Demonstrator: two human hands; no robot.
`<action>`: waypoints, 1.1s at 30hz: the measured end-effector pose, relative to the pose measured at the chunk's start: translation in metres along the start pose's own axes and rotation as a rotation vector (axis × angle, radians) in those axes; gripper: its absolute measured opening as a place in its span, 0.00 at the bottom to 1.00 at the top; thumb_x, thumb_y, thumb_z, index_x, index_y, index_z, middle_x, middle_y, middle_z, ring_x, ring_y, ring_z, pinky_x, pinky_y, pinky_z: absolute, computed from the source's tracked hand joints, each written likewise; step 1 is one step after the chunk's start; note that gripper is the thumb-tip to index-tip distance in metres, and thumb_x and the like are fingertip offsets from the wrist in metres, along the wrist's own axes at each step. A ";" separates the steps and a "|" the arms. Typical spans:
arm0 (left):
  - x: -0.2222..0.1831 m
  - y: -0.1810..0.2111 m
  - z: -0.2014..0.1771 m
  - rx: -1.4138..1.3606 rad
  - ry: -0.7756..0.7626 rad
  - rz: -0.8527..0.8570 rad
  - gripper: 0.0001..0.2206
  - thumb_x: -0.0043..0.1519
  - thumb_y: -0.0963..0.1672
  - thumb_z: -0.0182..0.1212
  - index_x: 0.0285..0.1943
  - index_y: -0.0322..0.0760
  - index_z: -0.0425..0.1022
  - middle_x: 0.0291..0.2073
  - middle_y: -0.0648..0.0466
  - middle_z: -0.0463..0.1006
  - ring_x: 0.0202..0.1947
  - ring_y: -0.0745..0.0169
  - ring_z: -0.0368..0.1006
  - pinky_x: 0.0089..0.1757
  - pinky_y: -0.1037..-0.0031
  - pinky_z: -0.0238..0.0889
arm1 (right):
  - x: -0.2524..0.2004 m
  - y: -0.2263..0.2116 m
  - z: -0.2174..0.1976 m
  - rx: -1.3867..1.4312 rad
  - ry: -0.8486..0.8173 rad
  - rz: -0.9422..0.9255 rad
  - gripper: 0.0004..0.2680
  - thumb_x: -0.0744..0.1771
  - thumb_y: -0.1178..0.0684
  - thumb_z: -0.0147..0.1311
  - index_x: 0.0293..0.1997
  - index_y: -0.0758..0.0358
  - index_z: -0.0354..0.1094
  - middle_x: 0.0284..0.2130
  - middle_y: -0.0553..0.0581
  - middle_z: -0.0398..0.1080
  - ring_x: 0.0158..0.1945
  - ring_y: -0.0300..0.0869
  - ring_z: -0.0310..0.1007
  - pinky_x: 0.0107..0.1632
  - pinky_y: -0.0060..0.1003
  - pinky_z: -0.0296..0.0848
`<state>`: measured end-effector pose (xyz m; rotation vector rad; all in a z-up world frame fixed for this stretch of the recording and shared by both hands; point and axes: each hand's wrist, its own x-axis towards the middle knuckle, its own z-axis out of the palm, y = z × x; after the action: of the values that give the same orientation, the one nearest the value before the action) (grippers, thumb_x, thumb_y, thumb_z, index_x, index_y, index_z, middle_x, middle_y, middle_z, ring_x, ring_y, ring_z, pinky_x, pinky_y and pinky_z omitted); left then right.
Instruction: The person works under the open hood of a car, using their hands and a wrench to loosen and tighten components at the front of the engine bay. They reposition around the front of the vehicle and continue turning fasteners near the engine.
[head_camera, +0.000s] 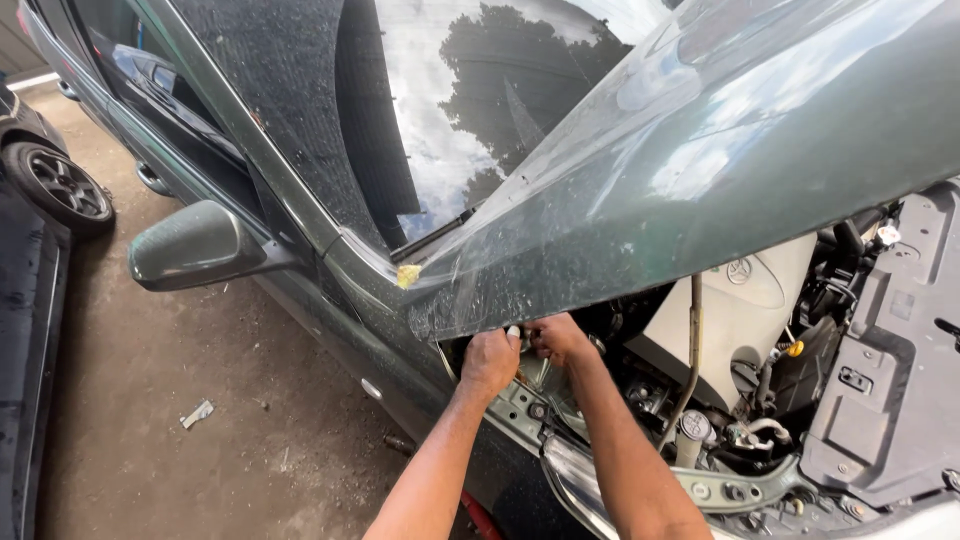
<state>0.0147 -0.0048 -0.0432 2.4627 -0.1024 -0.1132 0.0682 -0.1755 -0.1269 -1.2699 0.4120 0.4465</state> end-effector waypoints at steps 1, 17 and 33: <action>-0.003 -0.001 0.002 -0.002 -0.006 -0.005 0.18 0.67 0.50 0.52 0.41 0.29 0.79 0.41 0.34 0.80 0.46 0.30 0.75 0.49 0.47 0.67 | -0.008 0.003 -0.001 0.000 0.002 0.008 0.04 0.66 0.58 0.55 0.31 0.68 0.71 0.18 0.54 0.64 0.15 0.38 0.56 0.17 0.35 0.51; -0.004 0.008 -0.010 -0.086 0.065 0.045 0.21 0.64 0.48 0.57 0.60 0.27 0.69 0.47 0.31 0.76 0.48 0.26 0.72 0.47 0.45 0.66 | -0.018 -0.022 -0.039 0.253 0.031 0.012 0.04 0.67 0.54 0.54 0.37 0.62 0.68 0.19 0.49 0.60 0.17 0.36 0.51 0.19 0.32 0.50; -0.008 -0.002 -0.002 -0.091 0.075 0.018 0.28 0.56 0.45 0.66 0.61 0.22 0.63 0.43 0.30 0.78 0.45 0.27 0.74 0.48 0.47 0.68 | -0.018 -0.086 0.010 -1.270 0.565 -0.944 0.19 0.66 0.42 0.50 0.57 0.62 0.72 0.52 0.67 0.74 0.53 0.60 0.74 0.49 0.52 0.73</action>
<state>0.0074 -0.0007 -0.0423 2.3713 -0.0849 -0.0177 0.0993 -0.1876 -0.0444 -2.6276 -0.1176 -0.6138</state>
